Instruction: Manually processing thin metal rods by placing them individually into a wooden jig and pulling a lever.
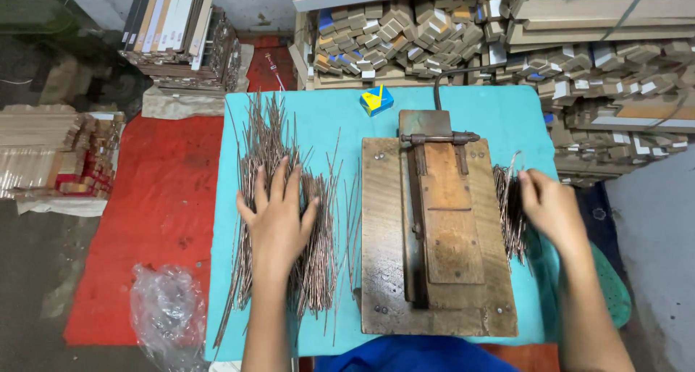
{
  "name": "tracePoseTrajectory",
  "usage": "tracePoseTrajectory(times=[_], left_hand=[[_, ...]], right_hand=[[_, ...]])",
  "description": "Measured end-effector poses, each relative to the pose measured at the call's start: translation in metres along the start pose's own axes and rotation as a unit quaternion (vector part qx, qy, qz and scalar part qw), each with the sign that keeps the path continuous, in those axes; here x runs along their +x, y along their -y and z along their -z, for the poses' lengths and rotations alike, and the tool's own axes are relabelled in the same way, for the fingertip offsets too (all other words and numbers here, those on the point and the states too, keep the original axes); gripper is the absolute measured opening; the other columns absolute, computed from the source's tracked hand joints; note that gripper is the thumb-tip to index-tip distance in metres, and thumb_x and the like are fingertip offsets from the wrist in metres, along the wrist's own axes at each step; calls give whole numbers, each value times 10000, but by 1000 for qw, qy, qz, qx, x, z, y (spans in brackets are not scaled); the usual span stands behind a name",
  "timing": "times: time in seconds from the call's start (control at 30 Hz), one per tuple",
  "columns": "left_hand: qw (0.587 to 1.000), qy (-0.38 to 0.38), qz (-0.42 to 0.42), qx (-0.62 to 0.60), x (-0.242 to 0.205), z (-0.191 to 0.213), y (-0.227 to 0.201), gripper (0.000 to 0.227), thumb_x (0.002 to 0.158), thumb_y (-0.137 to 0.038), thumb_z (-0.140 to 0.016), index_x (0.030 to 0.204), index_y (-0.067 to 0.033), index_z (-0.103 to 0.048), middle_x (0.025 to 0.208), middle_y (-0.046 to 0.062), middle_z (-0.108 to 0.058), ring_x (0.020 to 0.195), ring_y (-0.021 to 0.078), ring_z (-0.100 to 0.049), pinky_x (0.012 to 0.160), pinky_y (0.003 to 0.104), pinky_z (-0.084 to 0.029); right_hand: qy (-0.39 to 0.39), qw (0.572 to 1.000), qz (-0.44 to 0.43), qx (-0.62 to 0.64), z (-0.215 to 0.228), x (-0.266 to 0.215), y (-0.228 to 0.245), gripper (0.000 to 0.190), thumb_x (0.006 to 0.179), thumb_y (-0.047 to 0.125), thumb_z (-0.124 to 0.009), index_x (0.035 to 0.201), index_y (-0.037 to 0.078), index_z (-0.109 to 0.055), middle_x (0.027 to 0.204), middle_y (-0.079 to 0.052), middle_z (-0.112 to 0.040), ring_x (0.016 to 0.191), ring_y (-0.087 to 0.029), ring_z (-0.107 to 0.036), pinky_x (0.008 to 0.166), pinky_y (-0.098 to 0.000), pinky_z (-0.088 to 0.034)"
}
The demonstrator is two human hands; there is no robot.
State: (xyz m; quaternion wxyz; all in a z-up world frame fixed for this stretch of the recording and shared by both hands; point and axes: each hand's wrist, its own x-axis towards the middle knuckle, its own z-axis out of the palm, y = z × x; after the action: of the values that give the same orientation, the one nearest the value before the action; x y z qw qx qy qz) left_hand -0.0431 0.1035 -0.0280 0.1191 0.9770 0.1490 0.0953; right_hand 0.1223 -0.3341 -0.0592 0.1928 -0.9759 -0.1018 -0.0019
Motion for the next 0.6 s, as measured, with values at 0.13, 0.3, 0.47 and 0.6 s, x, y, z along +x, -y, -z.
tracePoseTrajectory(times=[0.13,0.3,0.47,0.6], left_hand=[[988,138,69,14,-8,9,-20,715,910,-429,-703,1506,-93,-496,1653,216,-340,1535,501,-189,1111,811,21],[984,147,62,82,-13,-11,-35,709,845,-411,-778,1450,-141,-525,1668,182,-318,1571,486,-91,1101,816,112],[986,100,81,106,-9,-32,-33,582,853,-439,-771,1328,-142,-613,1619,156,-413,1575,444,-147,1109,797,127],[988,76,83,110,-8,-30,-36,490,855,-340,-785,1279,-117,-677,1566,144,-487,1563,430,-211,1110,793,126]], right_hand=[[52,995,-80,-32,-41,-3,-10,428,1128,371,-443,1107,46,-721,961,-312,-761,1024,-540,-691,914,-621,-531],[28,988,-126,-87,-14,-14,19,414,1097,454,-508,1132,85,-694,949,-260,-776,1002,-514,-719,863,-593,-567],[9,988,-152,-20,6,-24,32,314,1076,402,-566,1234,131,-566,950,-281,-754,1008,-561,-693,875,-632,-529],[-18,992,-127,22,2,-24,15,294,1057,354,-609,1245,131,-577,821,-211,-735,940,-523,-707,831,-615,-540]])
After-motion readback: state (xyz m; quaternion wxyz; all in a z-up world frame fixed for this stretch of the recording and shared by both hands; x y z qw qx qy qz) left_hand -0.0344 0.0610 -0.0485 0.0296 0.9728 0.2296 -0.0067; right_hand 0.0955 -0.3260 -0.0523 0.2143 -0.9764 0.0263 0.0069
